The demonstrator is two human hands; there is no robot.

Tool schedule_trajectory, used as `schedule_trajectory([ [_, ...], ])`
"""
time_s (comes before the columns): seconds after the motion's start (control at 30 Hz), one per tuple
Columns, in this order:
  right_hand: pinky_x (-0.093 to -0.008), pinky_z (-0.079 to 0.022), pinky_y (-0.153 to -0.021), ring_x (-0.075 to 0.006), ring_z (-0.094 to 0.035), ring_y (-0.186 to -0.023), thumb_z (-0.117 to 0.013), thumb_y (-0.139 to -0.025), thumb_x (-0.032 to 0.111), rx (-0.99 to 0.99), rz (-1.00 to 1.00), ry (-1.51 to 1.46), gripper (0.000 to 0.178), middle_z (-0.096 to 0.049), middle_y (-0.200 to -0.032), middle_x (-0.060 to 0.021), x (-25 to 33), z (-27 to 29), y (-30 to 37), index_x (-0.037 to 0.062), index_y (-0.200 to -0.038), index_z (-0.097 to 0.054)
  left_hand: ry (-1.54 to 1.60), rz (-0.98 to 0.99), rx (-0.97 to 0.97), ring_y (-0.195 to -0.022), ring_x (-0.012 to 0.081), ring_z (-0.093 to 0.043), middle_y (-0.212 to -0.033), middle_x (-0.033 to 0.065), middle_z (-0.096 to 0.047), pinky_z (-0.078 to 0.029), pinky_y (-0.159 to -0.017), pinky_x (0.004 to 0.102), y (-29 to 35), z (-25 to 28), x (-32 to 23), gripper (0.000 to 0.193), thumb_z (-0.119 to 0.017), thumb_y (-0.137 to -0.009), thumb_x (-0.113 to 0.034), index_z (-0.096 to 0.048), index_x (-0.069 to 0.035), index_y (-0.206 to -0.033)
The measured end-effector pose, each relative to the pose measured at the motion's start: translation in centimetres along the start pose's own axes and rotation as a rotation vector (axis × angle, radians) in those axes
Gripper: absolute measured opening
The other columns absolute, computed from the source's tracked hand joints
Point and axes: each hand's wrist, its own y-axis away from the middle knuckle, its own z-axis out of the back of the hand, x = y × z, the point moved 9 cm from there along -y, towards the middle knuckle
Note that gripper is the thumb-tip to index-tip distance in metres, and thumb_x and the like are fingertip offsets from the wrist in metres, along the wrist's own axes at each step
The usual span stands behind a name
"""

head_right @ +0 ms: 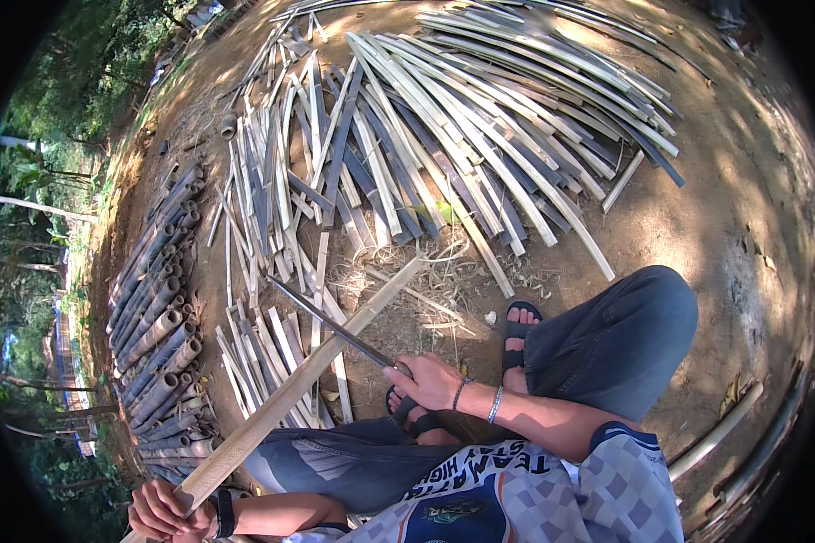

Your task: The person uses a machete to shave thin layers from a long bamboo strip by repeatedly drawing the blade along its length.

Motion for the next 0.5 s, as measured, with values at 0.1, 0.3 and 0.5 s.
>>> schedule_trajectory([
  [0.1,-0.0449,-0.045,-0.057,-0.0408,-0.058,-0.059,-0.047,-0.095,0.044,-0.125,-0.161,-0.076,0.052,-0.054,-0.058,-0.0228,-4.3,0.7,-1.5,-0.0033,-0.076,-0.055,0.002,0.012,-0.023,-0.034,0.0080,-0.037,-0.044,-0.0037,-0.037,-0.029,-0.043,0.0245,0.0,0.3,0.3,0.051,-0.057,-0.085,-0.054,-0.041,-0.013,-0.059],
  [0.3,-0.0471,-0.046,-0.062,-0.0442,-0.059,-0.067,-0.046,-0.095,0.046,-0.039,-0.061,-0.039,0.054,-0.055,-0.063,-0.0265,-0.5,0.0,-0.6,-0.0040,-0.076,-0.055,0.030,0.050,0.017,-0.038,0.0115,-0.037,-0.046,-0.0013,-0.037,-0.035,-0.051,0.0290,0.1,1.5,-0.1,0.051,-0.055,-0.086,-0.056,-0.042,-0.012,-0.062],
  [0.5,-0.0455,-0.046,-0.060,-0.0341,-0.058,-0.059,-0.043,-0.096,0.049,-0.126,-0.177,0.002,0.058,-0.052,-0.058,-0.0225,-4.3,-0.3,-2.4,-0.0038,-0.075,-0.054,0.067,0.071,0.011,-0.048,0.0165,-0.034,-0.056,0.0035,-0.035,-0.040,-0.076,0.0437,0.0,-0.2,-0.8,0.053,-0.049,-0.089,-0.056,-0.043,-0.008,-0.070],
])
